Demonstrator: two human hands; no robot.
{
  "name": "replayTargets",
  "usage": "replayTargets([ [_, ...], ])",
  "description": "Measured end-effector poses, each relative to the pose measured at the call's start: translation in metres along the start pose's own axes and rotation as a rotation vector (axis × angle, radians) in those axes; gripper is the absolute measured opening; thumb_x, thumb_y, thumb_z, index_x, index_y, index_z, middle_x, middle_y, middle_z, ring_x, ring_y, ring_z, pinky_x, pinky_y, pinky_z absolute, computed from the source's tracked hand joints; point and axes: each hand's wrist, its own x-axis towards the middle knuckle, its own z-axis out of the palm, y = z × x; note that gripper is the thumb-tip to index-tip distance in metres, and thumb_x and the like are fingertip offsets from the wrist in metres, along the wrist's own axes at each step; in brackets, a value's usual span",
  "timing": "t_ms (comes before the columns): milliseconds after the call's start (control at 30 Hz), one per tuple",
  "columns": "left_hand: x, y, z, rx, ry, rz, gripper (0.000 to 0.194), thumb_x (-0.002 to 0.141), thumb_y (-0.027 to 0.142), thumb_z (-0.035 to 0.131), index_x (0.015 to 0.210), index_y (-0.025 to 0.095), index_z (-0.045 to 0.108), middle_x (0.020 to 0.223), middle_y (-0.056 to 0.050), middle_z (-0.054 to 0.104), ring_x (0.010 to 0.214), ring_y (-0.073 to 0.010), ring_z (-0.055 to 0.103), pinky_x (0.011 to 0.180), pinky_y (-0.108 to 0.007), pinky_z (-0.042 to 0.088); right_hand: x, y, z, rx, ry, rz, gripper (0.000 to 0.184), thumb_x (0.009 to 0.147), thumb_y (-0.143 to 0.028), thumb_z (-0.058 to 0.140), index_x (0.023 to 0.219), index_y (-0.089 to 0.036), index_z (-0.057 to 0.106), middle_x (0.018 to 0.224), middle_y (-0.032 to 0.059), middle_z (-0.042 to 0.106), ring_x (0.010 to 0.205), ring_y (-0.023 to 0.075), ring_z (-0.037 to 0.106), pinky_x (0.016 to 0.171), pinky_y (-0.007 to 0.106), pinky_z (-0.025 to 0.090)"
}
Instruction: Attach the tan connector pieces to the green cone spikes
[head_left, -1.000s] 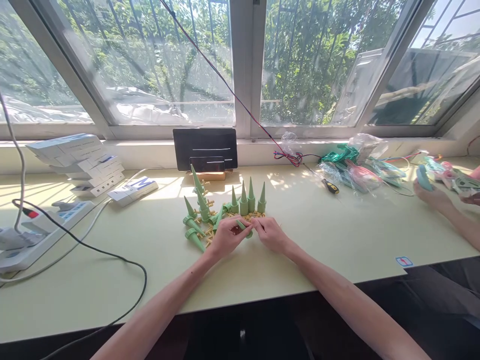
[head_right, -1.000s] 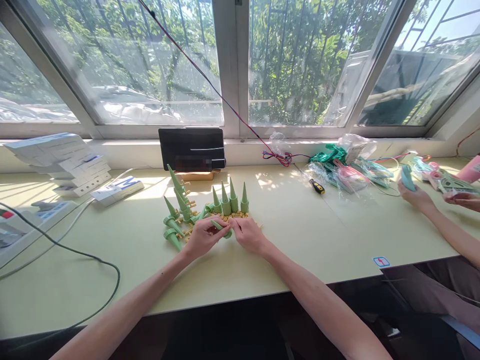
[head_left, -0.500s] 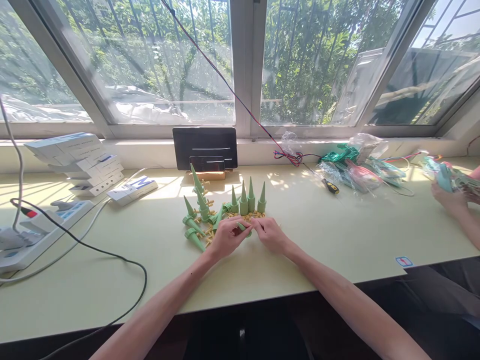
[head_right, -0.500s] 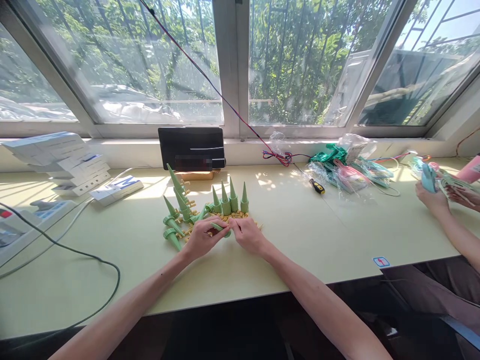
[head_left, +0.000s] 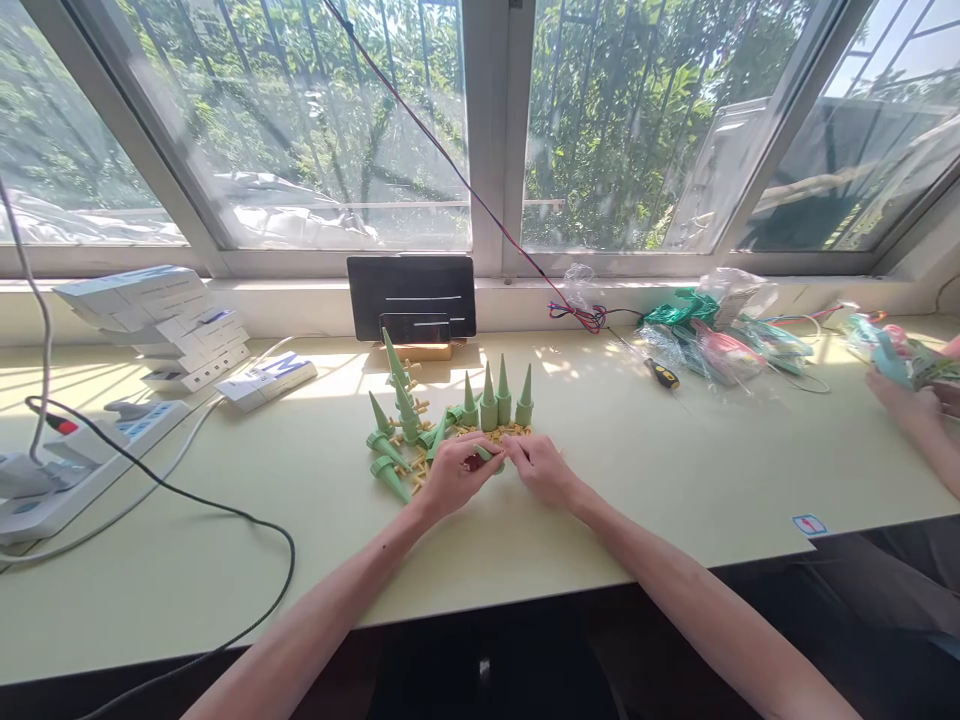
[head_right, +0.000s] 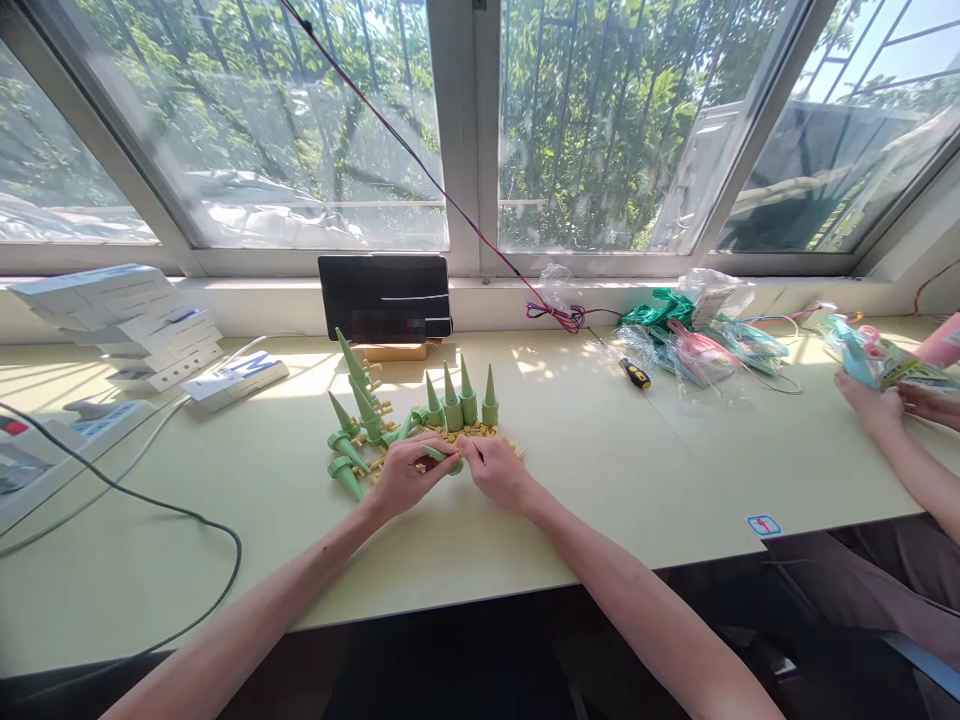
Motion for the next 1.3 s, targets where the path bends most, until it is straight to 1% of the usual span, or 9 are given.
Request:
replayTargets([
  [100,0.001,0.0,0.0008,-0.055,0.009,-0.067,0.014,0.088,0.028,0.067,0.082,0.016,0.073,0.074,-0.005,0.066,0.056,-0.0103,0.055,0.047,-0.021,0.044,0.0008,-0.0006,-0.0005,0.013,0.034,0.019,0.046,0.1,-0.043,0.034,0.06,-0.02,0.035,0.056,-0.0029,0.037,0.054,0.012,0.033,0.053,0.028,0.024],
  [233,0.0018,-0.0003,0.002,-0.187,-0.008,-0.2,0.022,0.083,0.034,0.073,0.096,0.016,0.072,0.087,-0.007,0.071,0.065,-0.0137,0.065,0.058,-0.025,0.057,0.0021,0.0004,-0.0007,0.037,0.111,0.037,0.048,0.1,-0.048,0.034,0.06,-0.02,0.037,0.055,-0.0028,0.038,0.054,0.0119,0.034,0.052,0.028,0.025],
  [367,0.0025,-0.0001,0.0031,-0.285,-0.009,-0.259,0.024,0.085,0.035,0.071,0.098,0.016,0.07,0.087,-0.007,0.071,0.062,-0.0127,0.063,0.049,-0.023,0.056,0.0031,-0.0001,-0.0011,0.043,0.148,0.062,0.051,0.1,-0.052,0.033,0.059,-0.021,0.033,0.054,-0.0034,0.034,0.052,0.0117,0.031,0.051,0.028,0.024],
  [500,0.0032,-0.0006,0.0032,-0.299,0.007,-0.252,0.023,0.086,0.036,0.07,0.097,0.015,0.07,0.072,-0.004,0.067,0.056,-0.0118,0.06,0.047,-0.023,0.054,0.0037,-0.0009,-0.001,0.048,0.147,0.067,0.054,0.1,-0.055,0.032,0.059,-0.021,0.032,0.054,-0.0033,0.033,0.052,0.0116,0.03,0.051,0.028,0.024],
  [733,0.0037,-0.0025,0.0009,-0.135,0.065,-0.243,0.023,0.087,0.034,0.068,0.105,0.019,0.068,0.091,-0.005,0.071,0.073,-0.0138,0.064,0.066,-0.027,0.061,0.0032,0.0021,0.0,0.053,0.13,0.049,0.052,0.1,-0.052,0.036,0.059,-0.02,0.035,0.055,-0.0031,0.036,0.052,0.0112,0.032,0.052,0.027,0.026],
  [900,0.0042,0.0,0.0002,-0.042,0.049,-0.209,0.018,0.089,0.035,0.065,0.097,0.018,0.068,0.099,-0.007,0.07,0.073,-0.0137,0.062,0.061,-0.025,0.058,0.0023,-0.0003,-0.0008,0.072,0.144,0.062,0.052,0.1,-0.051,0.036,0.059,-0.02,0.036,0.054,-0.0032,0.037,0.052,0.011,0.032,0.051,0.027,0.026],
  [1067,0.0035,0.001,0.0004,0.053,0.02,-0.166,0.03,0.085,0.036,0.07,0.107,0.018,0.065,0.08,-0.003,0.066,0.062,-0.0119,0.057,0.053,-0.022,0.053,0.0023,-0.002,-0.0022,0.103,0.196,0.081,0.053,0.1,-0.053,0.033,0.059,-0.02,0.039,0.055,-0.0023,0.041,0.051,0.0113,0.034,0.05,0.027,0.027],
  [1167,0.0028,-0.0001,0.0014,0.082,-0.017,-0.134,0.022,0.087,0.033,0.067,0.103,0.018,0.065,0.073,-0.001,0.062,0.059,-0.0107,0.055,0.052,-0.021,0.051,0.0021,-0.0027,-0.0026,0.116,0.197,0.08,0.054,0.1,-0.054,0.034,0.059,-0.02,0.04,0.055,-0.0022,0.041,0.051,0.0112,0.035,0.05,0.027,0.028],
  [1300,0.0027,-0.0023,0.0014,0.099,0.004,-0.083,0.018,0.089,0.03,0.064,0.102,0.018,0.064,0.076,-0.002,0.064,0.064,-0.012,0.058,0.052,-0.02,0.05,0.0022,-0.0023,-0.003,0.129,0.188,0.086,0.057,0.099,-0.06,0.034,0.059,-0.02,0.043,0.054,-0.0024,0.04,0.05,0.0113,0.034,0.049,0.027,0.028],
])
